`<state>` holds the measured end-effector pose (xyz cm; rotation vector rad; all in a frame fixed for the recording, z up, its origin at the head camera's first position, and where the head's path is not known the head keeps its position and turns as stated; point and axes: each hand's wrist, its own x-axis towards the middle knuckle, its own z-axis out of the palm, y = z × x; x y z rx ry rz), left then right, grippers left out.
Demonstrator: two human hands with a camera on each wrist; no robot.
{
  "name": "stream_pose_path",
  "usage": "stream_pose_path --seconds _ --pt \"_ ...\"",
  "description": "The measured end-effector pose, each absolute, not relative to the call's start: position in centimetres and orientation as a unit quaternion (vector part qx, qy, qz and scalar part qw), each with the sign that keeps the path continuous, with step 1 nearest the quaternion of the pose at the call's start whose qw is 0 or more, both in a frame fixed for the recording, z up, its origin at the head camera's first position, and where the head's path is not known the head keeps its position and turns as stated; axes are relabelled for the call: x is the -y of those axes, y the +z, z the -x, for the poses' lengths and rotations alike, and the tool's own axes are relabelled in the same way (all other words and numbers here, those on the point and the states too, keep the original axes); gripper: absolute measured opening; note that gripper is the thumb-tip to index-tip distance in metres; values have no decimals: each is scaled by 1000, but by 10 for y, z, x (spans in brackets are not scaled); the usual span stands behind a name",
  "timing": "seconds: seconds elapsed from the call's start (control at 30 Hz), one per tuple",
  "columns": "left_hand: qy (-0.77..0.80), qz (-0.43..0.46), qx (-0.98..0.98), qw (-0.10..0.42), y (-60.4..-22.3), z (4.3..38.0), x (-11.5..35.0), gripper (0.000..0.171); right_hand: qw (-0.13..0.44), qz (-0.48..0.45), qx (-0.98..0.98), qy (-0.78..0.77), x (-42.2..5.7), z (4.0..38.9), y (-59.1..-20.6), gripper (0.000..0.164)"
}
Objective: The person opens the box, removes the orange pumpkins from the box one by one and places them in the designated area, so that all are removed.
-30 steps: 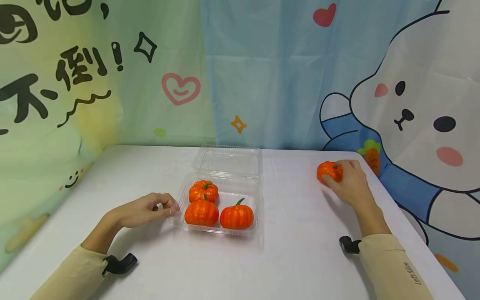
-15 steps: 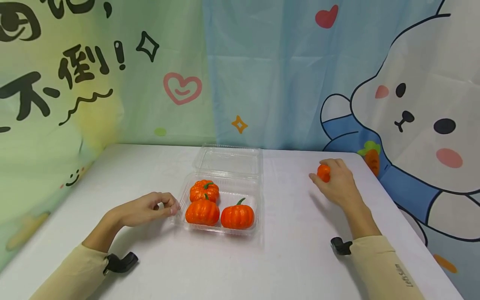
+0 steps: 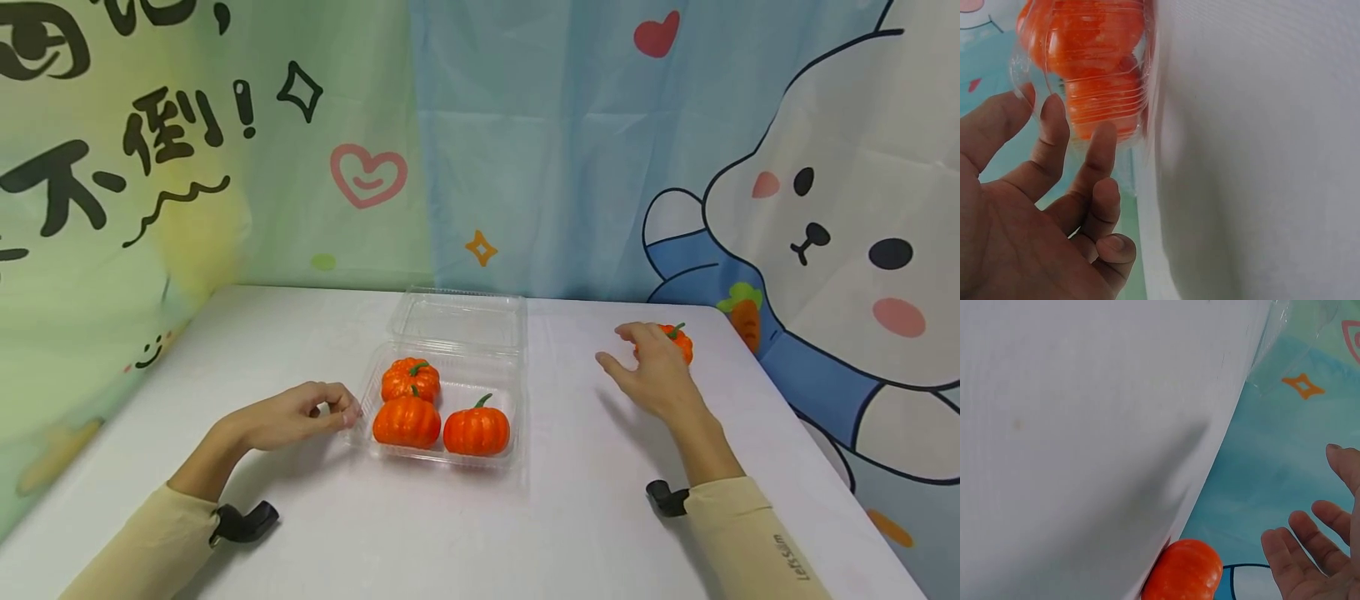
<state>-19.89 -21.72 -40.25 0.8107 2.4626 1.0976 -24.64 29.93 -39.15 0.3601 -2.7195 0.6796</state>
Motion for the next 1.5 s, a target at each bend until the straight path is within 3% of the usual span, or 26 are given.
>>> stream_pose_path --seconds 0.33,1.5 --pt "385 -281 -864 165 -403 200 216 13 166 -159 941 246 -285 242 -393 51" --pt "377 -285 -867 160 -400 199 215 13 112 -219 934 261 -230 236 -385 51"
